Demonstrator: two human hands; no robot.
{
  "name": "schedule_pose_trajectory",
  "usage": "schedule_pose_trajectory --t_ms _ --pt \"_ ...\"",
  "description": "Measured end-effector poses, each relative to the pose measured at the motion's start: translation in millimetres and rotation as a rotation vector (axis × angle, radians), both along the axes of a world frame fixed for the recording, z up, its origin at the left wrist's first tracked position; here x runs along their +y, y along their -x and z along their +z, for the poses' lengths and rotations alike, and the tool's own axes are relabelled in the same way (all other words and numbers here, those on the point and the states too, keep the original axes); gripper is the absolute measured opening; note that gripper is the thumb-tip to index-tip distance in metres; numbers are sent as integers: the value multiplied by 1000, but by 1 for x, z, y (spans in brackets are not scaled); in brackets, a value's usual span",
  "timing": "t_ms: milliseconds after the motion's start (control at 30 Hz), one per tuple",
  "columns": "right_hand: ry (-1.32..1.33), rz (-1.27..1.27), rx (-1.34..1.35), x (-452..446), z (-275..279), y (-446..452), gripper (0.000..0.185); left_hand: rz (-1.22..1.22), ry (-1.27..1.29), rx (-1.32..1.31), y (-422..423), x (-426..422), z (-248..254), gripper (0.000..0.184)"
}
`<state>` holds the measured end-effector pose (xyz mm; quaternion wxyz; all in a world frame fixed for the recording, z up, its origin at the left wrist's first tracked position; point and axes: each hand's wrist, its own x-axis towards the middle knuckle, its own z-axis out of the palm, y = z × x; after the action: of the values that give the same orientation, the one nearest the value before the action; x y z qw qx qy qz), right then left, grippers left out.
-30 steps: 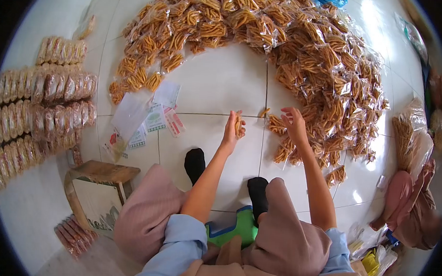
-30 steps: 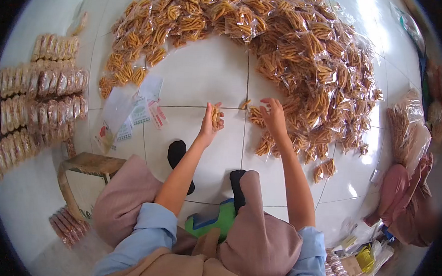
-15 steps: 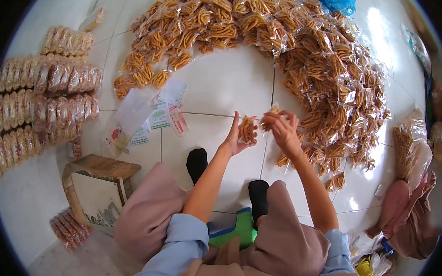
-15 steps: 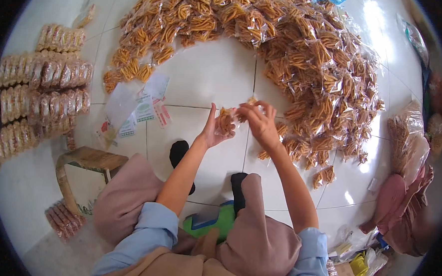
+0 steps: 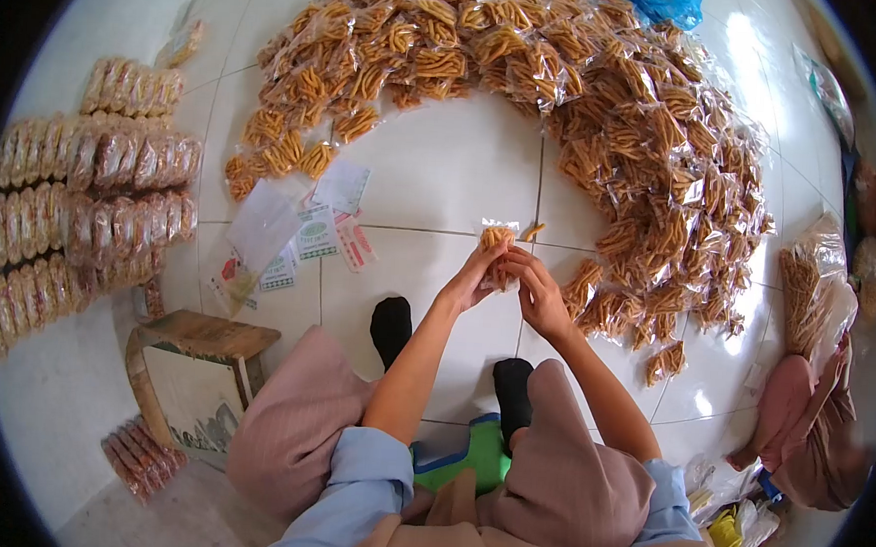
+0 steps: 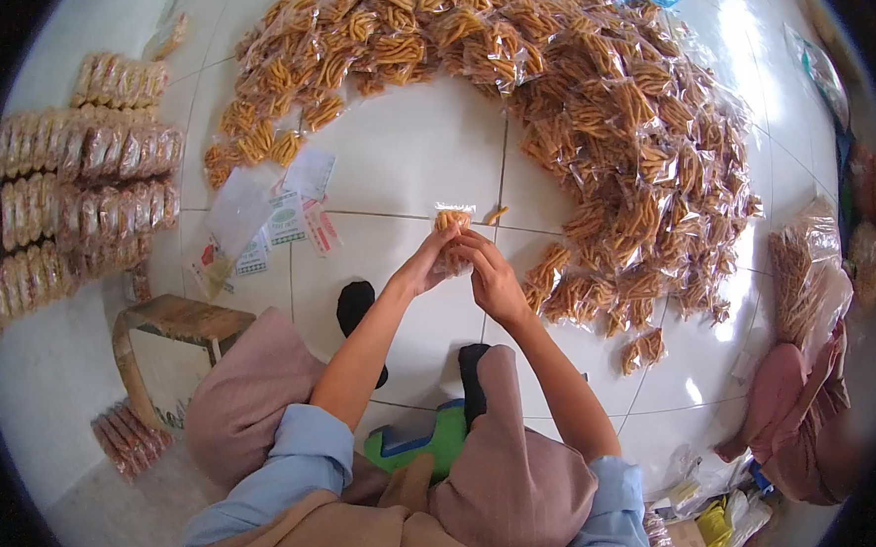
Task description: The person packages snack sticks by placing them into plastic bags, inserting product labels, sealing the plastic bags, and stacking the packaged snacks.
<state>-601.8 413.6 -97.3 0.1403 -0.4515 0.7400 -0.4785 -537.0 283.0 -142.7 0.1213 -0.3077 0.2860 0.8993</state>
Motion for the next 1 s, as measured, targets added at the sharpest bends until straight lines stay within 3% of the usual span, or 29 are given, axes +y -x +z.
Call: schedule_pose_trajectory --t_ms 67,167,233,300,433,533,633,767,867,900,1000 --pt "-71 8 114 8 6 7 39 3 5 -9 0 2 -7 48" --pt "-141 -535 169 39 -21 29 24 57 51 -31 1 7 -13 40" --pt "-280 -757 -139 63 -32 45 22 84 38 -23 1 8 -17 35" --pt "-512 -685 -49 89 -47 45 36 91 32 12 1 14 -19 31" --pt "-733 -596 54 91 -72 22 56 83 12 -35 -3 23 -25 23" --pt "-596 -649 -35 79 -84 21 67 61 53 -60 -5 28 -28 23" --pt "-473 -768 -153 61 -63 31 64 58 119 -50 -3 26 -22 26" --pt "-214 -733 -319 48 -28 43 56 104 237 -2 11 18 13 35" --pt "194 -455 -690 26 30 46 35 141 271 123 22 10 47 48" --pt "208 -441 -671 19 53 44 35 150 283 145 25 8 60 48" --pt "234 -167 -632 -3 97 45 26 105 272 370 37 1 128 71"
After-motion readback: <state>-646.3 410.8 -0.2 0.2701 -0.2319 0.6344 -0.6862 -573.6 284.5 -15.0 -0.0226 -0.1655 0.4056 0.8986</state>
